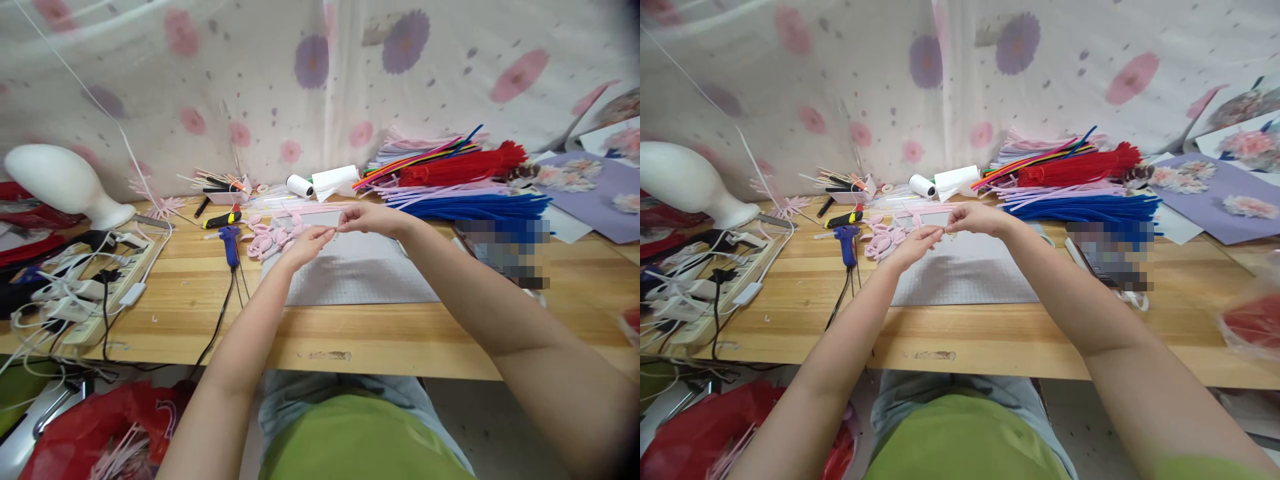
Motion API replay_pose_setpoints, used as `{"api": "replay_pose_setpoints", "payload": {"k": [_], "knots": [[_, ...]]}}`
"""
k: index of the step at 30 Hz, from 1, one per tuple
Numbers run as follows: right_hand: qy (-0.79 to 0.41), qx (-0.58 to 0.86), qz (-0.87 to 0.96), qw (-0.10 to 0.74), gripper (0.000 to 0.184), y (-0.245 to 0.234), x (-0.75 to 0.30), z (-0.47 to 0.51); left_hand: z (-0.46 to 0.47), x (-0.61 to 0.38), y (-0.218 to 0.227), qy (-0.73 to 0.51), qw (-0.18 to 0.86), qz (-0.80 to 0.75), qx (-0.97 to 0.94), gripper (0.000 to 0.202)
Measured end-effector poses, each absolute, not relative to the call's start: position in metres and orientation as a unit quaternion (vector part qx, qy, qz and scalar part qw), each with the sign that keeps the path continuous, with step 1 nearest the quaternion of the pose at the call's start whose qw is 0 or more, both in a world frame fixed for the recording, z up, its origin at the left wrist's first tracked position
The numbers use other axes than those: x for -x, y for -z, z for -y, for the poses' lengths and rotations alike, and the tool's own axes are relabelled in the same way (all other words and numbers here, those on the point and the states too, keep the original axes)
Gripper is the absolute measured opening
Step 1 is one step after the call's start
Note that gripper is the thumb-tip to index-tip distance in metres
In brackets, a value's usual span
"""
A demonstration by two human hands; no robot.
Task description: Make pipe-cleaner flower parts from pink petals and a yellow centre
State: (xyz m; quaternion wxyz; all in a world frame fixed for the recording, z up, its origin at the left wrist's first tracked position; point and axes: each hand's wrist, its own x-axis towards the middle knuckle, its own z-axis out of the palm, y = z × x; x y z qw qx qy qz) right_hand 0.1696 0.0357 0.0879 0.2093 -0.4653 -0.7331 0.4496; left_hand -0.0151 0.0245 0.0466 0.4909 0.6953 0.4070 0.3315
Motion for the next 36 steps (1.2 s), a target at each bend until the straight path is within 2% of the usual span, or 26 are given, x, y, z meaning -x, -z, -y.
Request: {"api": "replay_pose_setpoints", "payload": {"k": [4,8,14,20,36], "knots": [[-0.477,0.466,0.706,0.238,0.025,-0.086,-0.171,-0.036,-0.021,0.006,-0.045,-0.314,0.599,-0.36,-0.642,0.038],[-0.491,0.465,0.685,0.27,0.026,-0.074,-0.176,-0.037,-0.019,0.006,-0.04,-0.293,0.662,-0.397,-0.564,0.042],[-0.531,0.449,0.663,0.278,0.031,-0.051,-0.178,-0.034,-0.017,0.01,-0.037,-0.244,0.683,-0.43,-0.539,0.034],[-0.582,0.403,0.624,0.333,0.036,-0.033,-0.178,-0.037,-0.015,0.016,-0.036,-0.199,0.716,-0.433,-0.51,0.023],[-0.626,0.45,0.497,0.398,0.022,-0.026,-0.183,-0.044,-0.017,0.033,-0.031,-0.14,0.749,-0.412,-0.5,0.019]]}}
